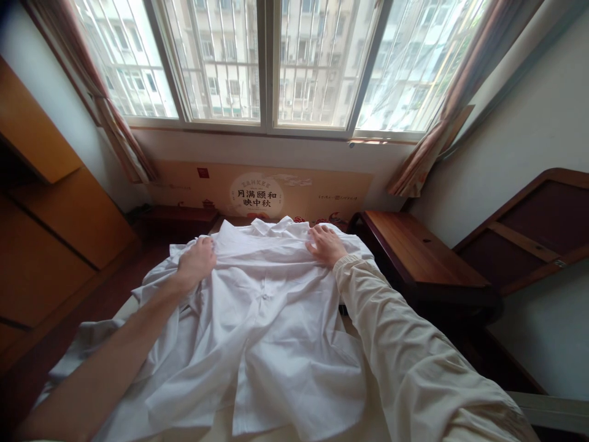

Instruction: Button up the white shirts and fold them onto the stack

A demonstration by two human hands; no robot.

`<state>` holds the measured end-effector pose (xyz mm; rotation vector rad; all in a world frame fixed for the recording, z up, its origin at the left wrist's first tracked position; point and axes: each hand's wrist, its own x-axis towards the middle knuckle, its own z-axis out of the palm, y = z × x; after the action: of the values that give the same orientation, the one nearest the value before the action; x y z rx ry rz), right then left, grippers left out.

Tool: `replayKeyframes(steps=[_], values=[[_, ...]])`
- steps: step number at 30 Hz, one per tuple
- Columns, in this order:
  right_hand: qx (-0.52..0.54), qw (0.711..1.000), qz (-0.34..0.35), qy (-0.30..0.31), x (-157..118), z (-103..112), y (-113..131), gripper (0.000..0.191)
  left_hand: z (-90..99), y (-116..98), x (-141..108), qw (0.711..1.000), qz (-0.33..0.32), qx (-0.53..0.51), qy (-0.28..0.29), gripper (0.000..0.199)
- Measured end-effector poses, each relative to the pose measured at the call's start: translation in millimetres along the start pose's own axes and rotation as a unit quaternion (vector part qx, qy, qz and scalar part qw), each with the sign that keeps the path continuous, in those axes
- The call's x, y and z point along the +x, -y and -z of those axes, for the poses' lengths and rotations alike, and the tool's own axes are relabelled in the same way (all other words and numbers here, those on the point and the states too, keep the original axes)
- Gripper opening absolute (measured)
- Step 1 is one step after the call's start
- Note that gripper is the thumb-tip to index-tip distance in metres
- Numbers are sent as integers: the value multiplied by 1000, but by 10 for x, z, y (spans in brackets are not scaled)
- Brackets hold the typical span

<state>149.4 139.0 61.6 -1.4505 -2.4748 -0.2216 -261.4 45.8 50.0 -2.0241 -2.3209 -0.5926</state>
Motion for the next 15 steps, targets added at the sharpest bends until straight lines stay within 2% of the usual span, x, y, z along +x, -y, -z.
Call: replayKeyframes(steps=[2,3,5,6,9,12,15], values=[[18,999,41,-4,18,-11,130,46,3,-149,-21,996,-81,3,-47,45],[32,997,66,6,29,-35,197,47,-19,-210,-39,990,-136,-9,-45,48],[59,992,104,49,44,-115,316,52,-108,-286,-86,974,-226,-29,5,55],[67,989,107,76,46,-166,362,55,-167,-300,-113,967,-248,-33,41,58],[66,985,55,150,39,-319,431,70,-334,-261,-181,966,-229,-25,118,71],[54,981,-8,187,55,-387,422,78,-415,-170,-191,976,-178,-22,127,80],[52,979,-43,190,109,-346,370,75,-409,-100,-124,983,-130,-35,128,78]])
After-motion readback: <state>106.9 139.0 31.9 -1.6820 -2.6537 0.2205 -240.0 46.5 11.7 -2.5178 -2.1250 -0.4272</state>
